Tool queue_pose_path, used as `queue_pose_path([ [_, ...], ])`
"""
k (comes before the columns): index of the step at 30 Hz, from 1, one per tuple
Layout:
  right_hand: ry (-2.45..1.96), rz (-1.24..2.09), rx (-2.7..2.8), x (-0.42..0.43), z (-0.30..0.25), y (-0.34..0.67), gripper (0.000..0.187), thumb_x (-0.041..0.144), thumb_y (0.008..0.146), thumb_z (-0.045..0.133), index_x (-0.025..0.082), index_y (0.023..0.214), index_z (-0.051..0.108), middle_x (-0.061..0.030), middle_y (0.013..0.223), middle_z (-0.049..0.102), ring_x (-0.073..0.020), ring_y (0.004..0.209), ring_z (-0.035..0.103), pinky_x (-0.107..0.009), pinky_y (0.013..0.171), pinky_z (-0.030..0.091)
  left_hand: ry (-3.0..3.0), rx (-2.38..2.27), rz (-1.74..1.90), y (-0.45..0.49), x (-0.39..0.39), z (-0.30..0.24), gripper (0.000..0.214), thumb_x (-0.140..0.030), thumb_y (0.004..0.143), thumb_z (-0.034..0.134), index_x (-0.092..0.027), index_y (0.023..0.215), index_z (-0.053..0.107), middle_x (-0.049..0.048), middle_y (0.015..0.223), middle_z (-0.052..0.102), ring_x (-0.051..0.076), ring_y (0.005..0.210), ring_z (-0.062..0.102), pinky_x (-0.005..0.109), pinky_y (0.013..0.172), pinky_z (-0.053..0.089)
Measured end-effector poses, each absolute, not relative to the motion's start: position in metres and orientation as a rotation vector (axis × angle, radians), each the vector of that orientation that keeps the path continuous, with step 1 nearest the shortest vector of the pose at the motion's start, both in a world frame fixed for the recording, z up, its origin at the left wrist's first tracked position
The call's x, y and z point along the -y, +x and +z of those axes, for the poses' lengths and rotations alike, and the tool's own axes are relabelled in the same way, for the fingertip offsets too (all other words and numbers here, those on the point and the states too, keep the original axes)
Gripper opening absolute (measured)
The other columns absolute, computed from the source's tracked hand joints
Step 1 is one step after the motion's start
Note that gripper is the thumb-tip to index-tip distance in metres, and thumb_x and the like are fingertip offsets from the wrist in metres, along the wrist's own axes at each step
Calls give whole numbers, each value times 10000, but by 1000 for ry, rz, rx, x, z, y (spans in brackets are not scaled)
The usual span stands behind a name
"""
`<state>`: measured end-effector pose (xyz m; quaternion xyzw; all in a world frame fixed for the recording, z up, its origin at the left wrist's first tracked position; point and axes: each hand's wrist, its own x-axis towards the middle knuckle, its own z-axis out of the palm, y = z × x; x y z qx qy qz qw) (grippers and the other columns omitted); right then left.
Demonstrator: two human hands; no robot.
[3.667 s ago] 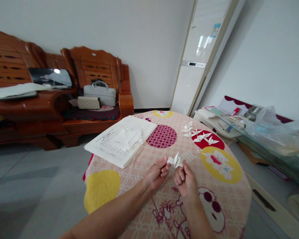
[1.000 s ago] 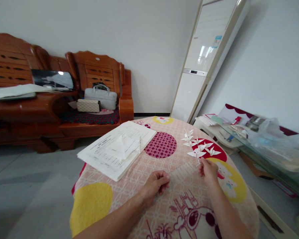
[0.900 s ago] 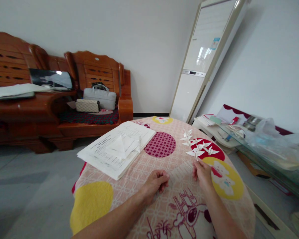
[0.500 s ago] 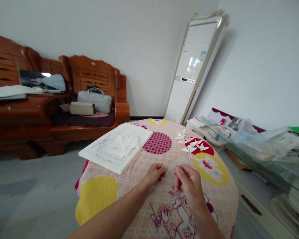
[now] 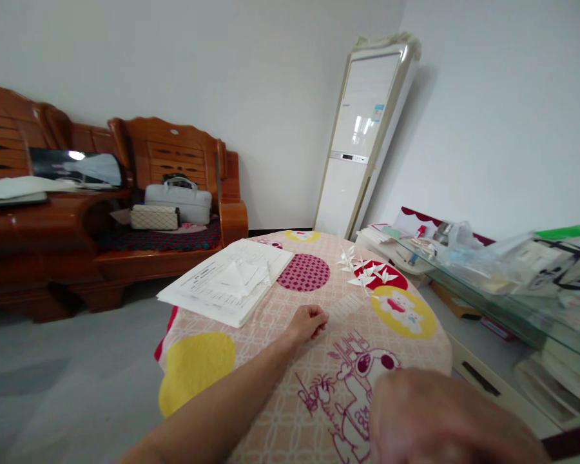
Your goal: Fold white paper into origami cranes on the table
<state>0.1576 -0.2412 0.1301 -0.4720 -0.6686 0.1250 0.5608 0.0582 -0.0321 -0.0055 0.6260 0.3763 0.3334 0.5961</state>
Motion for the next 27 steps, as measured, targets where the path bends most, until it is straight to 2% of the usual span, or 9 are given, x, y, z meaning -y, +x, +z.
queue_pose_path([
  [2,-1275,241,1481,196,113,177,277,368,850,516,225,636,617,-14,552,610,-163,526,577,-276,514,443,1520,-884,750,65,24,-3,145,-262,728,567,-150,636,559,-38,498,518,78,420,460,191,440,362],
  [4,-1502,42,1363,150,88,213,283,350,846,485,194,641,603,-12,540,585,-156,495,535,-268,501,416,1595,-891,732,76,15,0,102,-203,715,571,-141,644,608,-27,496,548,99,448,510,206,479,405],
  [6,-1811,-175,1297,110,58,256,240,328,806,492,159,764,657,-66,683,657,-200,631,589,-305,623,454,1670,-899,742,91,5,4,93,-148,701,570,-138,690,662,-12,536,597,124,507,564,233,550,455],
  [8,-1902,-215,1261,79,33,293,266,259,774,488,104,876,679,-136,794,673,-258,749,605,-363,712,454,1736,-923,803,109,-5,7,162,-97,680,576,-148,765,704,7,647,660,146,636,610,266,686,489],
  [10,-1929,-226,1269,57,17,317,306,224,774,475,105,967,679,-150,887,669,-274,841,600,-375,771,444,1782,-951,869,129,-15,8,212,-77,677,582,-159,811,725,37,827,706,171,800,627,295,824,477],
  [12,-1932,-224,1281,38,10,329,336,202,778,474,122,1035,675,-149,977,660,-276,923,587,-369,822,433,1806,-973,915,149,-23,6,249,-76,695,572,-162,865,732,61,938,709,190,875,619,317,879,461],
  [18,-1886,-138,1228,-9,5,339,403,121,728,508,139,1078,707,-137,941,693,-281,977,590,-361,878,413,1773,-960,963,185,-35,-11,273,-42,690,546,-164,835,743,73,892,715,208,851,622,317,858,462],
  [23,-1802,24,1033,-33,-4,350,252,198,699,553,207,828,769,-66,769,731,-271,868,636,-368,816,460,1636,-933,957,185,-36,-22,245,-45,679,571,-176,797,741,33,748,704,178,742,621,281,776,475],
  [27,-1681,161,833,-38,-11,350,173,276,669,616,187,720,756,-64,666,723,-277,798,659,-352,721,494,1461,-922,931,185,-40,-26,201,-43,686,587,-153,776,728,6,614,656,136,586,586,254,665,474],
])
